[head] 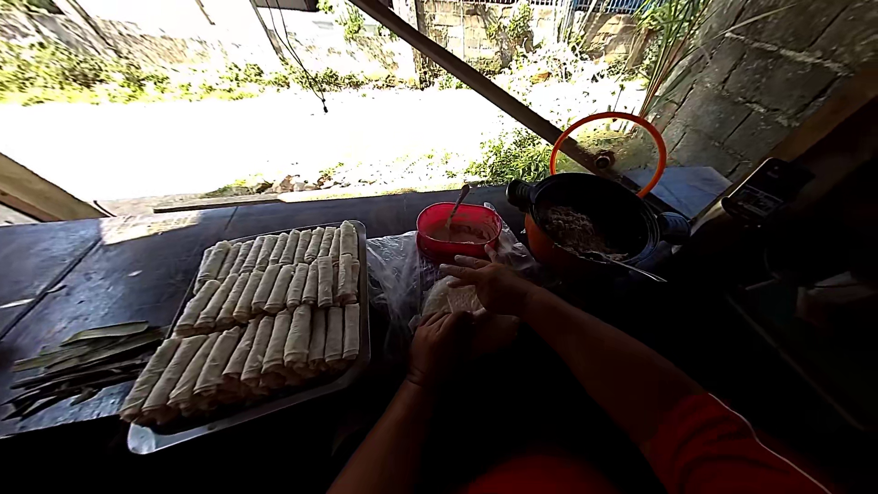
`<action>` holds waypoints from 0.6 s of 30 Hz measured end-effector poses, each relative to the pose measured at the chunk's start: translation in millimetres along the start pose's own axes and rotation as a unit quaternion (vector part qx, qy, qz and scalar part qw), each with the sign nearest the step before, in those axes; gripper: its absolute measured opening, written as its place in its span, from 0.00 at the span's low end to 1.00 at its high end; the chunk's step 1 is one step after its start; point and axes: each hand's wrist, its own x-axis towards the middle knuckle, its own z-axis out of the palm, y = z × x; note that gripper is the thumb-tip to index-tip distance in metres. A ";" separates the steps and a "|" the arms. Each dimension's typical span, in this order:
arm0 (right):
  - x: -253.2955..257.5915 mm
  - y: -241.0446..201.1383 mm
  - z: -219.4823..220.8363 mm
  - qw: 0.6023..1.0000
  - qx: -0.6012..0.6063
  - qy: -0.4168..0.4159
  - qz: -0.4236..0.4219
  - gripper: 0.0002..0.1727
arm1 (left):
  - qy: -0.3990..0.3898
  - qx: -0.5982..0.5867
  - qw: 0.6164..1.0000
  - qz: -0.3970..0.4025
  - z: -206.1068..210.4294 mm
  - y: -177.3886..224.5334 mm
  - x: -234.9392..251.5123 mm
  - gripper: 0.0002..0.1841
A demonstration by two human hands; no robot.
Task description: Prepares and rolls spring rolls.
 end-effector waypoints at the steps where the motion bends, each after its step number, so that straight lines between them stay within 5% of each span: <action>1: -6.9 1.4 -1.2 0.999 0.006 0.037 -0.010 0.37 | -0.003 0.000 1.000 -0.001 -0.5 0.3 -0.2 0.11; 6: -45.1 17.6 2.9 0.997 0.030 0.050 -0.050 0.34 | 0.003 -0.005 1.000 -0.008 -0.6 0.3 0.2 0.11; 11: -57.9 22.5 15.7 0.998 -0.002 0.054 -0.040 0.16 | 0.011 -0.010 1.000 -0.020 0.2 2.7 -0.5 0.10; 18: -53.6 23.1 20.7 0.998 -0.017 0.046 -0.035 0.15 | -0.031 -0.007 0.998 -0.054 -5.9 5.0 6.6 0.16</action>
